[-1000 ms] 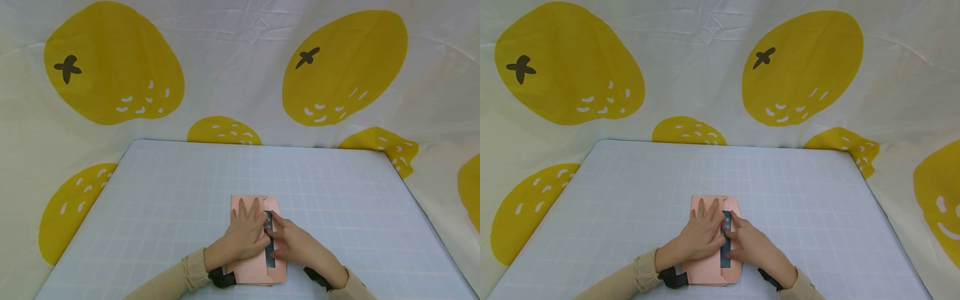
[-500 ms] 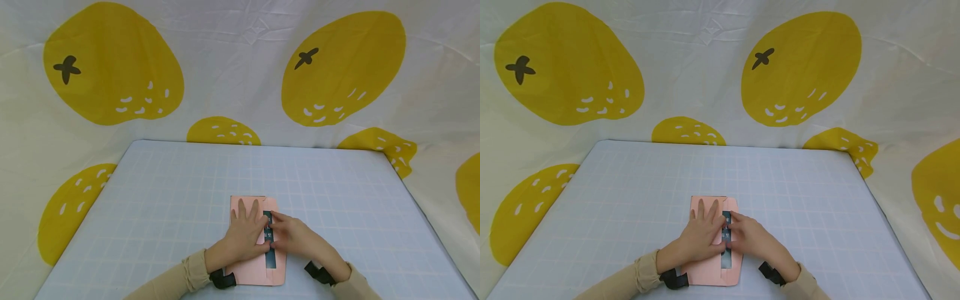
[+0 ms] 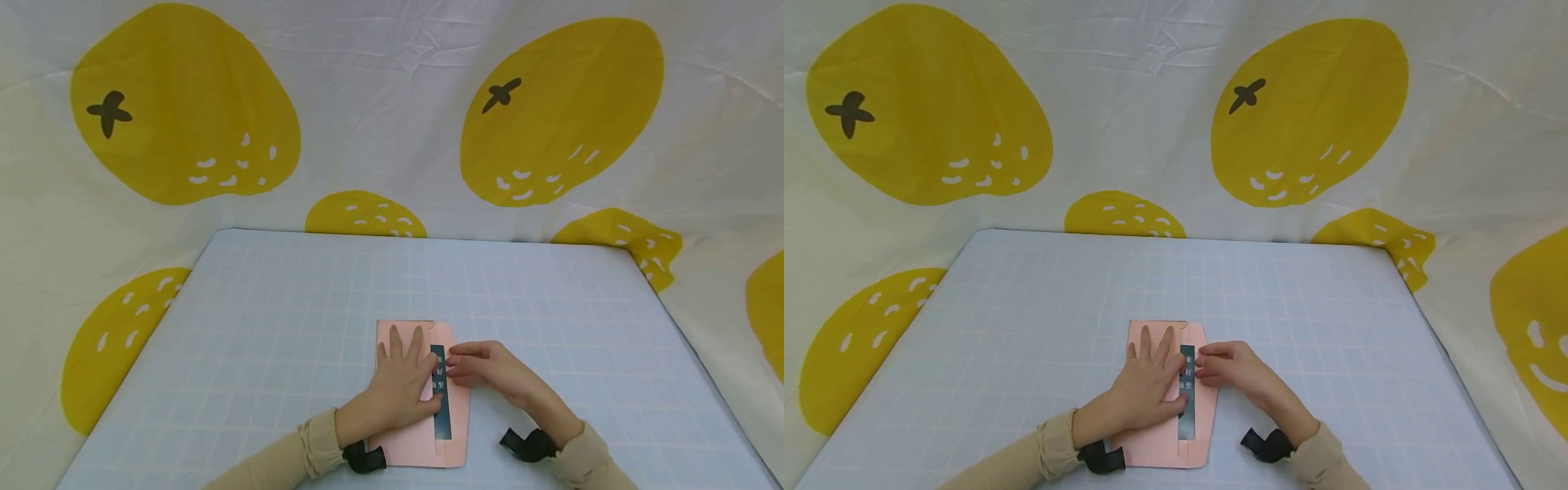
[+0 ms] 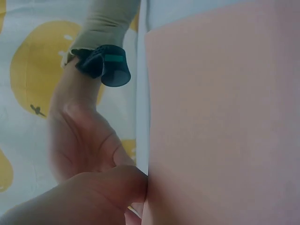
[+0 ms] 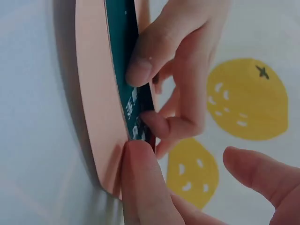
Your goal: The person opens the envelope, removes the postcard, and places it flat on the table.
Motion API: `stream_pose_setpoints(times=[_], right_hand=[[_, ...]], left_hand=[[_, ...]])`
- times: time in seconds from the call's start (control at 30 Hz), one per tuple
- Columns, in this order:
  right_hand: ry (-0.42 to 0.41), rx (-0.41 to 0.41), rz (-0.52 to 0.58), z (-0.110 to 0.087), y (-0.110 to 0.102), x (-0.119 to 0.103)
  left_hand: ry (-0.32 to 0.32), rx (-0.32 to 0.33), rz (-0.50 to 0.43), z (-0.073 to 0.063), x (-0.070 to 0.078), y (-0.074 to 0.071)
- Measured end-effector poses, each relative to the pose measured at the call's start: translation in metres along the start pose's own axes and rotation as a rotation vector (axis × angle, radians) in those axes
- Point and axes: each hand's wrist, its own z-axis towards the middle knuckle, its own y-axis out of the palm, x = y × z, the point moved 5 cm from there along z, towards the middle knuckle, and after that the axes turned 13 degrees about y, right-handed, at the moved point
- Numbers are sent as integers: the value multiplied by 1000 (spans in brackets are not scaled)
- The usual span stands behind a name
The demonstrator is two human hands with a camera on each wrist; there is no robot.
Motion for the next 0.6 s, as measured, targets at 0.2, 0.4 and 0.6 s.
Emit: stream_pose_setpoints(times=[0.2, 0.4, 0.6], right_hand=[[38, -50, 131, 5, -4, 5], [34, -97, 188, 7, -3, 8], [8, -14, 32, 10, 2, 9]], left_hand=[[7, -4, 13, 0, 1, 0], [16, -6, 13, 0, 1, 0], [14, -18, 16, -1, 2, 0]])
